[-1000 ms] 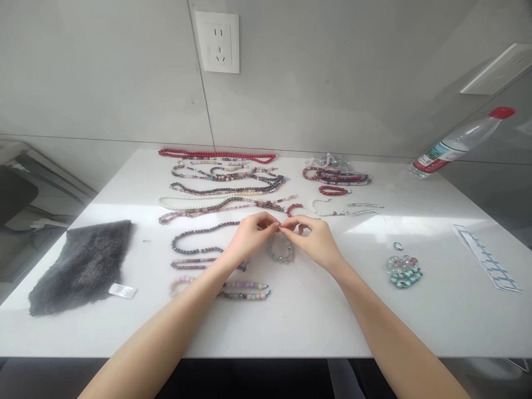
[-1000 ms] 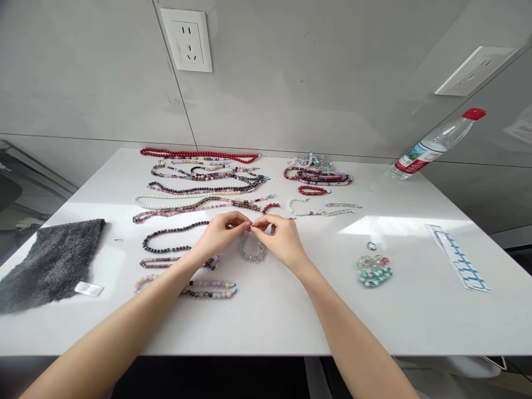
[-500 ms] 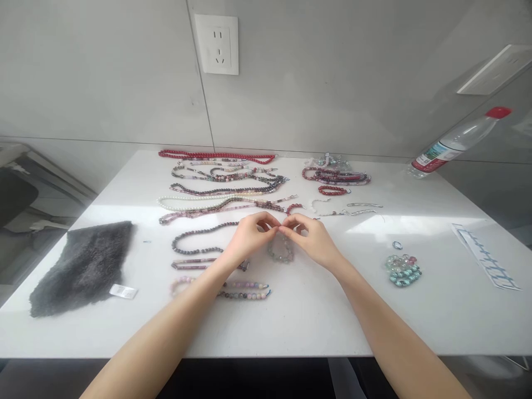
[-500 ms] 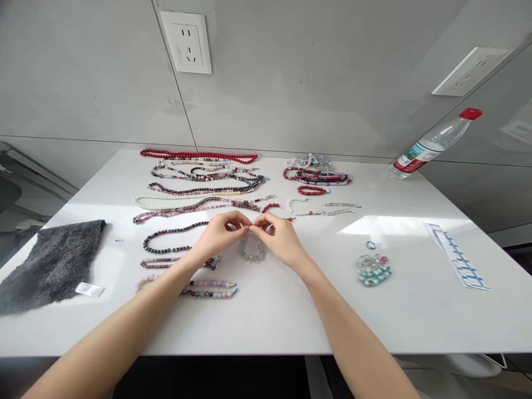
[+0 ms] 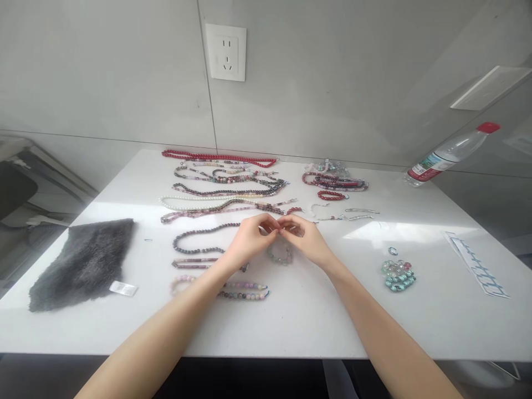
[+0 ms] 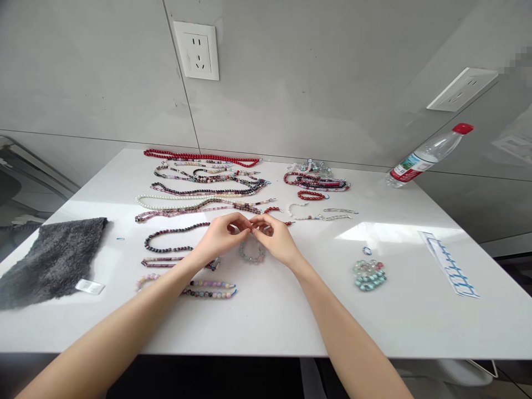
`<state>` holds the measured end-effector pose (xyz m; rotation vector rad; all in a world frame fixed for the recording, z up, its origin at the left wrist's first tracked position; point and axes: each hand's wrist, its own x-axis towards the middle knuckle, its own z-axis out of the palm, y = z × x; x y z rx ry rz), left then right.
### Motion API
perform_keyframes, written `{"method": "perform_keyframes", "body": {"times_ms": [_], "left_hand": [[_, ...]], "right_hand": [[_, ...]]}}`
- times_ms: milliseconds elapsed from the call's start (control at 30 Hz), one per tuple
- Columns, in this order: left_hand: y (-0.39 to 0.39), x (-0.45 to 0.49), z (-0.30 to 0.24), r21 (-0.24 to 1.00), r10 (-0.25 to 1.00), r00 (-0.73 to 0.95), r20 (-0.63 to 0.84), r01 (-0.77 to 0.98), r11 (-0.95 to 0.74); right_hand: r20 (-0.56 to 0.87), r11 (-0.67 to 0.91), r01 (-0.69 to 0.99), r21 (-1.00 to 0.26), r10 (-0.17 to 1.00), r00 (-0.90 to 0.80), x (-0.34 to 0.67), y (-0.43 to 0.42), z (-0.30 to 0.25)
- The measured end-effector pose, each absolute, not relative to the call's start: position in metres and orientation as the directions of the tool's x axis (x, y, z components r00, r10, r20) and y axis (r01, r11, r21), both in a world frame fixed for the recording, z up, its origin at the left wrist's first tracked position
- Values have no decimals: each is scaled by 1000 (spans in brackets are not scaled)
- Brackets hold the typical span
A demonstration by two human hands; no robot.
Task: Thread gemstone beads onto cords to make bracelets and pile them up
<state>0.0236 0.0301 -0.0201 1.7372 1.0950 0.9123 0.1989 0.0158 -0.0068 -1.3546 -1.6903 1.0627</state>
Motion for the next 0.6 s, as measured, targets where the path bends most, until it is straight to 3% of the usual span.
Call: {"method": "perform_keyframes", "body": {"times_ms": [600], "left_hand": [[22, 26, -15, 765, 851, 322, 414, 384, -517]], "right_hand": [[-24, 32, 311, -950, 984, -177, 200, 19, -8]]}}
